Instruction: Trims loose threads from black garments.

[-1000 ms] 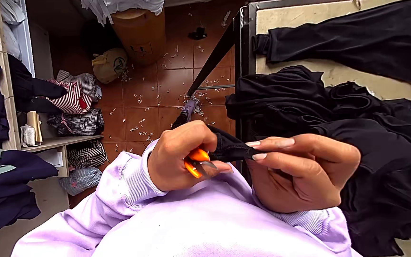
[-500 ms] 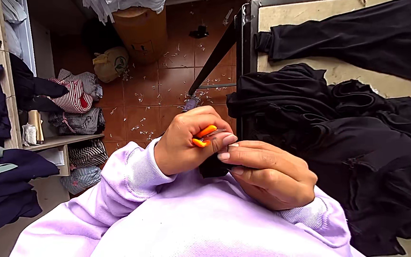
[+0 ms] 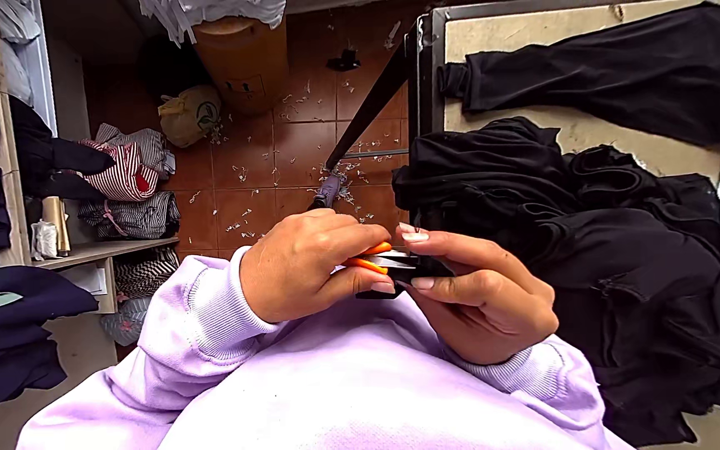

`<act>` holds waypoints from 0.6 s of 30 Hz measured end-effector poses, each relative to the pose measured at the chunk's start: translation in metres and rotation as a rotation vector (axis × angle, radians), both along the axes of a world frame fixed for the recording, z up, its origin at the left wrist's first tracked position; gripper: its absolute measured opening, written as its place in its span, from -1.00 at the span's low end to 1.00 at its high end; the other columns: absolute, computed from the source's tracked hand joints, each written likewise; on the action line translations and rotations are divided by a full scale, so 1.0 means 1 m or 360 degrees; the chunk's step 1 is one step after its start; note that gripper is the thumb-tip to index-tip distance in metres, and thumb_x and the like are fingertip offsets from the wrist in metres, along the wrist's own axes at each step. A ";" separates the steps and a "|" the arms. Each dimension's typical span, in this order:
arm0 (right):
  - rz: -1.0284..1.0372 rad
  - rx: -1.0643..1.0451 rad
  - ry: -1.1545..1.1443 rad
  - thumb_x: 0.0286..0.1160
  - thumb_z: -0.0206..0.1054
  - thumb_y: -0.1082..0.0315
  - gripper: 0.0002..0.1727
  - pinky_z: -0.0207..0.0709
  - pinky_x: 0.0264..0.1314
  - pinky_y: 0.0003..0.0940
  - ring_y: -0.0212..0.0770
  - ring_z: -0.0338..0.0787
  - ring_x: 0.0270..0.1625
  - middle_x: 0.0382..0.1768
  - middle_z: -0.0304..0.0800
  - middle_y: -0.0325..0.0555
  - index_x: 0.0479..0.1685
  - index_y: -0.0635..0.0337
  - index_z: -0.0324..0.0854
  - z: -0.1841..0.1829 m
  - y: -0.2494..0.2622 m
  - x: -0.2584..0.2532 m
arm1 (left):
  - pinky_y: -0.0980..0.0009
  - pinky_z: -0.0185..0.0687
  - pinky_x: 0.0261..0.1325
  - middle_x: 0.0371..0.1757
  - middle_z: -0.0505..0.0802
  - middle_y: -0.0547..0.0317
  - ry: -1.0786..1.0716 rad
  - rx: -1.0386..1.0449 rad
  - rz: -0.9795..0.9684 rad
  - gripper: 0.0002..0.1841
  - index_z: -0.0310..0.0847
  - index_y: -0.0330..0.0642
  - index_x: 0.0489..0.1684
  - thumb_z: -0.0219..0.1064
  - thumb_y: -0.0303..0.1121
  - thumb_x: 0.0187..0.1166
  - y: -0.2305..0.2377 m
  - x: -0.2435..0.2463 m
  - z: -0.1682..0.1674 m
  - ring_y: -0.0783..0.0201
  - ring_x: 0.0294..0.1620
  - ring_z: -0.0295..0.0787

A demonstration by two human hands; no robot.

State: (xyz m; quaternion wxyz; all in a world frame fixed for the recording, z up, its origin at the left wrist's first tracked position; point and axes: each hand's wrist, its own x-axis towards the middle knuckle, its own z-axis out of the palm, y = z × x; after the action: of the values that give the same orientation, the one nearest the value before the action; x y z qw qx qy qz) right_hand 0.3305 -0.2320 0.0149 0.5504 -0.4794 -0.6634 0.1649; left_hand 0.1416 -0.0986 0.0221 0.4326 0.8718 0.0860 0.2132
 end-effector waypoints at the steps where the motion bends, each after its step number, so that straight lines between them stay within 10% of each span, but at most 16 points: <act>1: -0.0004 -0.0003 -0.0008 0.36 0.44 0.65 -0.81 0.76 0.41 -0.22 -0.13 0.81 0.33 0.14 0.83 -0.06 -0.31 0.21 0.55 0.000 0.000 0.000 | 0.38 0.65 -0.08 -0.29 0.87 0.04 -0.0024 0.0007 -0.0014 -0.63 0.82 -0.38 0.01 0.31 -0.18 0.66 0.001 0.002 0.000 0.24 -0.20 0.78; 6: -0.0010 -0.0023 0.0022 0.34 0.44 0.66 -0.80 0.73 0.46 -0.20 -0.13 0.80 0.36 0.18 0.82 -0.06 -0.32 0.19 0.55 0.000 0.003 -0.001 | 0.49 0.58 -0.13 -0.33 0.85 0.05 -0.0239 -0.0259 0.0007 -0.65 0.79 -0.45 -0.12 0.33 -0.23 0.67 0.002 0.004 -0.007 0.40 -0.27 0.70; 10: -0.0154 -0.0102 0.0153 0.26 0.60 0.47 -0.75 0.25 0.83 0.11 0.11 0.28 0.79 0.52 0.60 -0.15 -0.39 -0.04 0.59 -0.003 0.012 -0.007 | 0.64 0.57 -0.26 -0.31 0.77 0.13 -0.0235 -0.0617 -0.0063 -0.33 0.55 -0.61 0.34 0.52 -0.12 0.48 -0.001 0.006 -0.014 0.56 -0.35 0.59; 12: -0.0083 -0.0223 0.0327 0.45 0.53 0.01 -0.72 -0.02 0.91 0.02 -0.02 -0.03 0.90 0.73 0.32 -0.23 -0.02 -0.14 0.69 -0.006 0.022 -0.009 | 0.55 0.70 -0.16 -0.31 0.86 0.10 -0.0265 -0.0546 -0.0029 -0.72 0.77 -0.46 -0.04 0.44 -0.39 0.43 -0.007 0.010 -0.017 0.48 -0.28 0.75; 13: 0.0051 -0.0317 0.0423 0.39 0.48 -0.24 -0.34 -0.02 0.90 -0.04 -0.12 -0.04 0.90 0.79 0.19 -0.20 0.36 -0.06 0.57 -0.008 0.028 -0.010 | 0.57 0.70 -0.12 -0.31 0.86 0.14 -0.0322 -0.0579 -0.0021 -0.83 0.79 -0.40 -0.18 0.38 -0.46 0.46 -0.007 0.011 -0.016 0.50 -0.24 0.76; 15: 0.0382 -0.0526 0.0564 0.01 0.67 -0.27 0.25 0.23 0.79 -0.03 -0.24 0.44 0.65 0.58 0.48 -0.07 0.73 0.21 0.13 -0.017 0.037 -0.013 | 0.58 0.70 0.01 -0.22 0.82 0.26 -0.0492 -0.0851 -0.0051 -0.86 0.75 -0.27 -0.15 0.33 -0.38 0.66 0.003 0.006 -0.006 0.53 -0.13 0.74; 18: 0.0682 -0.0906 0.0205 0.09 0.70 0.34 -0.05 0.40 0.60 0.26 -0.06 0.84 0.20 0.09 0.87 0.11 0.60 0.47 0.33 -0.023 0.050 -0.003 | 0.53 0.72 0.06 -0.10 0.85 0.46 -0.0662 -0.1001 0.0156 -0.85 0.77 0.06 -0.01 0.32 -0.19 0.71 0.039 -0.026 0.021 0.51 -0.07 0.78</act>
State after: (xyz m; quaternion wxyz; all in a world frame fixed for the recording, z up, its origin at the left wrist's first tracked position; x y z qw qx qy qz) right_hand 0.3277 -0.1815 -0.0081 0.3886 -0.4522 -0.6402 0.4845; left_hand 0.1161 -0.0594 0.0431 0.6766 0.6293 0.0993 0.3692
